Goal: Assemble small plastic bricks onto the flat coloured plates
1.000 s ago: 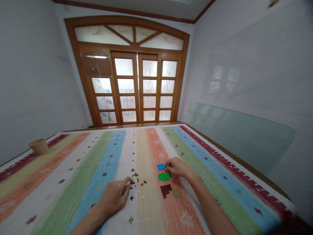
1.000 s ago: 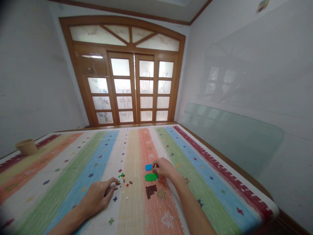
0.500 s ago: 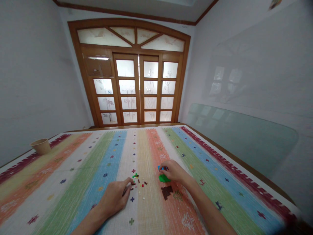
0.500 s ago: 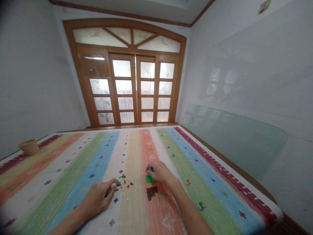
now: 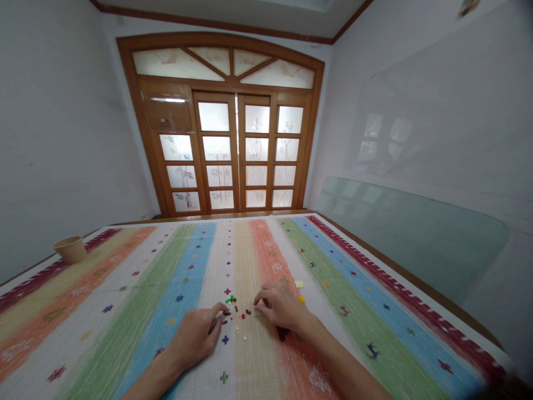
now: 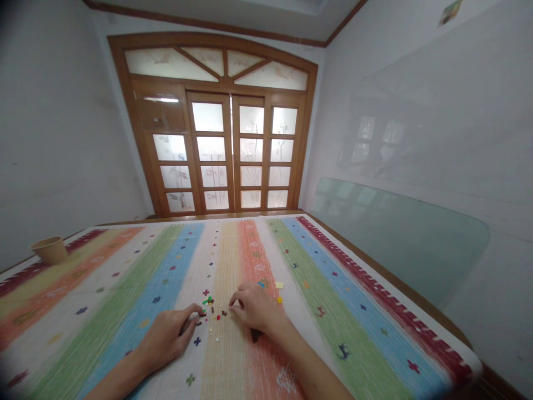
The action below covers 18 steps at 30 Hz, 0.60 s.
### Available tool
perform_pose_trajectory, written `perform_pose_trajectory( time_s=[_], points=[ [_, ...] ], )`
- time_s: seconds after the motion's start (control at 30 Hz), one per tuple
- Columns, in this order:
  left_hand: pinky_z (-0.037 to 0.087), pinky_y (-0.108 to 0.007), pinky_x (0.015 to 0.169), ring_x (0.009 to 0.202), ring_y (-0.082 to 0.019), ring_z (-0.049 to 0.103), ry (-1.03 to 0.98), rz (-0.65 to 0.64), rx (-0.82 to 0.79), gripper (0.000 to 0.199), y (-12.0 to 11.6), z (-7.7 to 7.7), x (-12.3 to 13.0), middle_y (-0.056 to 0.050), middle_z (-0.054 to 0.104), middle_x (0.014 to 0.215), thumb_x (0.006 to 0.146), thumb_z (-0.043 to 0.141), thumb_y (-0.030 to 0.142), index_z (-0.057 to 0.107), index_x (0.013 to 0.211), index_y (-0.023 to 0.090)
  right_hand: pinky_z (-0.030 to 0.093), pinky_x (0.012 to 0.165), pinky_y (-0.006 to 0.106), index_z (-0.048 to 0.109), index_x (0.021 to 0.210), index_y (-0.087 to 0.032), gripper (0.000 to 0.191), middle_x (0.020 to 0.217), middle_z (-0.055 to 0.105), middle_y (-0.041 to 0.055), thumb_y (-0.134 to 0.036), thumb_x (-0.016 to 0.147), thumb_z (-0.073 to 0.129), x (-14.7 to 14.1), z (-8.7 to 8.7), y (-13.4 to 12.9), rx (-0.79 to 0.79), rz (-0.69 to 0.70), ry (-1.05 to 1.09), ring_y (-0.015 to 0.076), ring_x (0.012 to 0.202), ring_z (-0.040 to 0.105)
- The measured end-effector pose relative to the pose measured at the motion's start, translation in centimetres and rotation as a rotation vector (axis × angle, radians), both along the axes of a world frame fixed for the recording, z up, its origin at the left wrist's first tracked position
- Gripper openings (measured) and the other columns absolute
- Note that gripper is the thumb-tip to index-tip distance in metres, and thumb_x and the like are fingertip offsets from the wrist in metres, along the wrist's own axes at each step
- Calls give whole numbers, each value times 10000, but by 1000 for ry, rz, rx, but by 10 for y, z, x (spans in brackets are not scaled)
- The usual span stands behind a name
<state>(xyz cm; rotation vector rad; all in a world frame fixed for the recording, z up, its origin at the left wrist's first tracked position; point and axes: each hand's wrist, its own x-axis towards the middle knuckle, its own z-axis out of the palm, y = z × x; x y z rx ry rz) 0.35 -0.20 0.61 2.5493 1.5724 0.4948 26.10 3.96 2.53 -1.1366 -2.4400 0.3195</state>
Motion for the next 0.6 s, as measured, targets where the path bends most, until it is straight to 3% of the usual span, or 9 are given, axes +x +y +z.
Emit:
perform_pose_trajectory(
  time_s=[0.23,0.6],
  points=[
    [395,-255,603,636,-180,656,-5,-2,14,302,0,-1,-1,-20,709,709,961,373,307,640,1083,232,385,801,298,761,983,-227,174,926,672,59,-317,850,693,-11,-2,-10,-19,26,-32,198,915,588],
    [397,-255,606,644,-188,660,-7,-11,29,283,2,-5,-2,-17,705,707,964,393,303,637,1088,235,379,784,298,742,1081,-249,249,942,636,63,-364,870,679,-18,-2,-16,-16,91,-99,208,924,552]
  ],
)
